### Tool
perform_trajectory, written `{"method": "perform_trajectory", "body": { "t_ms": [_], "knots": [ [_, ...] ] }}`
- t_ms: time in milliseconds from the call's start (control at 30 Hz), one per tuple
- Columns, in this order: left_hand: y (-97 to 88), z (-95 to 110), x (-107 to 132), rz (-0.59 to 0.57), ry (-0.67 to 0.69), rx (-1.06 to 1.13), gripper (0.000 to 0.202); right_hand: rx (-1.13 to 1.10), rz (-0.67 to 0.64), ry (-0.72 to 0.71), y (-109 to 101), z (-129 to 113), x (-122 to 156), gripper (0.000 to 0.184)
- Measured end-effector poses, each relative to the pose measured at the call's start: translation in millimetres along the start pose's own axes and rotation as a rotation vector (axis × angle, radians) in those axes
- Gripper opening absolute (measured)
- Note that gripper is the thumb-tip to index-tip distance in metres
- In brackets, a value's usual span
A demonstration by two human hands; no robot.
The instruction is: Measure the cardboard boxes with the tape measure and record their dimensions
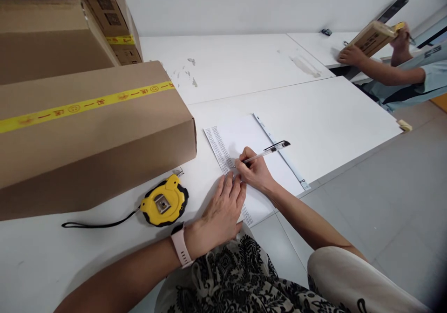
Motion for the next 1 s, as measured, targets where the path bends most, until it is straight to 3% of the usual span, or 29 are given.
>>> {"method": "perform_trajectory", "body": {
  "t_ms": [1000],
  "knots": [
    [-1.1,-0.2,-0.6,-0.010,0.010,-0.004,0.097,0.002,0.010,0.025,-1.4,-2.4,-0.7,0.022]
  ]
}}
Point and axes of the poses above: each hand's wrist, its own x-axis away from the middle knuckle, its own y-axis out of the palm, z = x × y, the point moved 3 cm from there along -x, towards the middle knuckle, and after that the axes turned 10 degrees about -y, right-handed, at the moved point
